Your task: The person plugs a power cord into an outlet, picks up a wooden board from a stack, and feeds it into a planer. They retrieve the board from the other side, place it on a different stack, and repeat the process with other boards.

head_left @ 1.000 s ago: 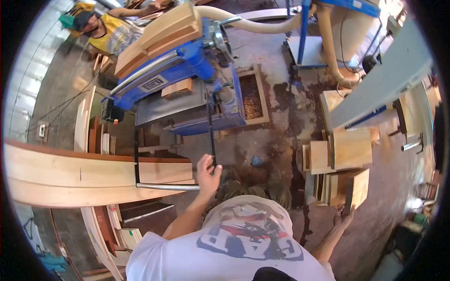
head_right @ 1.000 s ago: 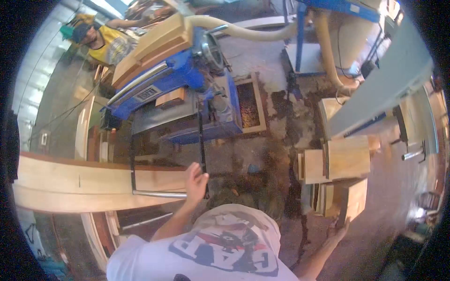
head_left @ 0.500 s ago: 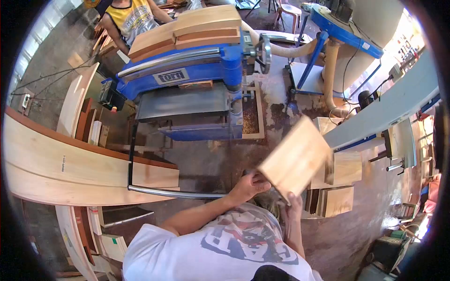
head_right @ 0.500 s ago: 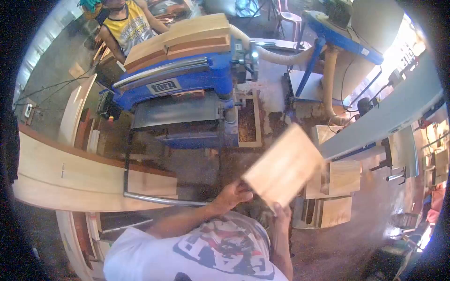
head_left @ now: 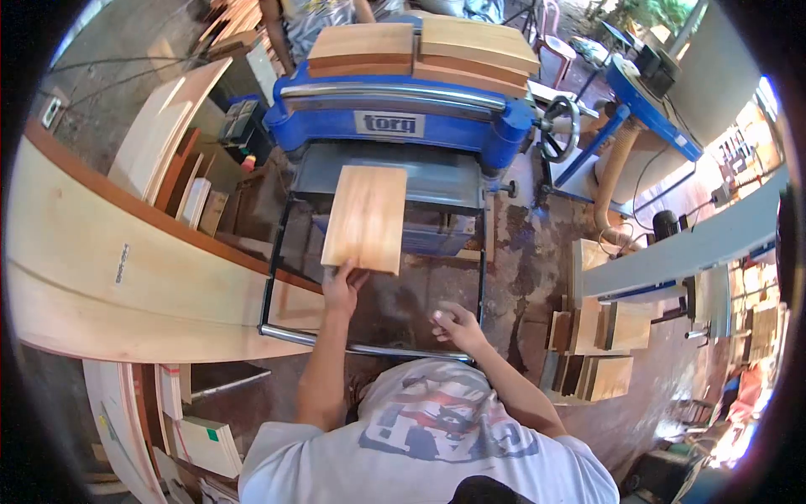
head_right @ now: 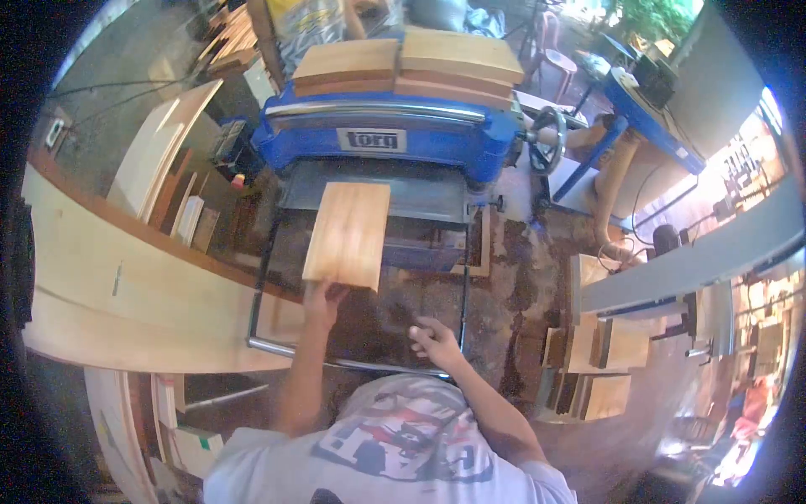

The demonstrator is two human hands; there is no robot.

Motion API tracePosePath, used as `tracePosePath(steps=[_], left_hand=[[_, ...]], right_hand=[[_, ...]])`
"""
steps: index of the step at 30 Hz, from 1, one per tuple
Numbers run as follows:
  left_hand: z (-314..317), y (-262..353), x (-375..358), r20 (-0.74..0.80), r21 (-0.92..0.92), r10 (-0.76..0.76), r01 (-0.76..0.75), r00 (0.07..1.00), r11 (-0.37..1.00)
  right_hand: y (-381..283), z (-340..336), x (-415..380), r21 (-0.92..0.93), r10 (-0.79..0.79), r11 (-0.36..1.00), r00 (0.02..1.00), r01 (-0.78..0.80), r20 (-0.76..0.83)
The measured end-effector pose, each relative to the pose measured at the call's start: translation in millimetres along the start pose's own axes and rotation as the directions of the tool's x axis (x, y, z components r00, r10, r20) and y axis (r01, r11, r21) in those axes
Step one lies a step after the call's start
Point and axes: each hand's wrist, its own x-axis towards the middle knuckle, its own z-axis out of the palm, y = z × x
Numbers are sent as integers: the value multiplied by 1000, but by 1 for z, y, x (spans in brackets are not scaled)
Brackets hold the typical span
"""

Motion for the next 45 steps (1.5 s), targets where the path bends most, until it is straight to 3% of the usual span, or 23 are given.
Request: tracePosePath(steps=[2, 6, 7, 12, 14, 16, 18, 19, 23, 27, 29, 32, 35, 36, 38, 42, 44, 45], left_hand=[[-8, 13, 30, -8, 36, 26, -26, 1000, 999], [-9, 20, 95, 17, 32, -11, 10, 1000, 999], [5, 22, 100, -25, 79, 51, -49, 998, 996], [29, 10, 170, -184, 17, 23, -20, 983, 1000], [50, 9, 183, -248, 67, 0, 18, 969, 998], [39, -6, 212, -207, 321, 44, 25, 977, 947], [68, 2, 223, -382, 284, -26, 144, 924, 948], [72, 6, 225, -292, 288, -65, 153, 954, 945], [104, 16, 215, -449, 386, -55, 249, 892, 888], [95, 13, 226, -364, 353, -28, 165, 931, 921], [71, -4, 224, -294, 448, 17, 122, 956, 886], [26, -43, 180, -136, 643, 166, -41, 977, 765], [-6, -85, 92, 40, 781, 293, -213, 955, 587], [-18, -97, 65, 38, 928, 283, -139, 958, 347], [-23, -124, 4, -3, 978, 212, -41, 977, 202], [-10, -153, -70, 126, 871, -3, -109, 992, 479], [18, -161, -102, 141, 827, -12, -111, 990, 552], [33, -162, -115, 158, 846, -1, -134, 988, 516]], right_hand=[[22, -18, 8, 60, 50, 997, 997, -47, -52], [33, -38, 8, -45, 9, 999, 983, -18, -183], [25, -32, 1, -66, 8, 998, 981, -21, -194], [47, -35, 6, -200, -80, 979, 982, 45, -169], [41, -35, 3, -170, -70, 985, 981, 39, -180], [29, -31, -6, -102, -42, 994, 981, 23, -192], [20, -31, -10, -7, -9, 1000, 980, 8, -199], [19, -34, -10, 20, 23, 1000, 981, -20, -192], [13, -41, -17, 151, 29, 988, 981, 0, -191], [20, -55, -40, 230, 22, 973, 981, 24, -192], [30, -72, -52, 241, -9, 968, 972, 67, -235], [38, -107, -88, 306, 21, 943, 896, 129, -444], [78, -168, -116, 449, 181, 867, 704, 215, -686], [91, -192, -125, 484, 254, 842, 615, 239, -746], [132, -251, -134, 604, 380, 694, 512, 393, -770], [163, -360, -141, 644, 496, 487, 420, 590, -760], [160, -415, -137, 510, 425, 521, 309, 685, -851], [171, -451, -133, 496, 420, 562, 288, 662, -861]])
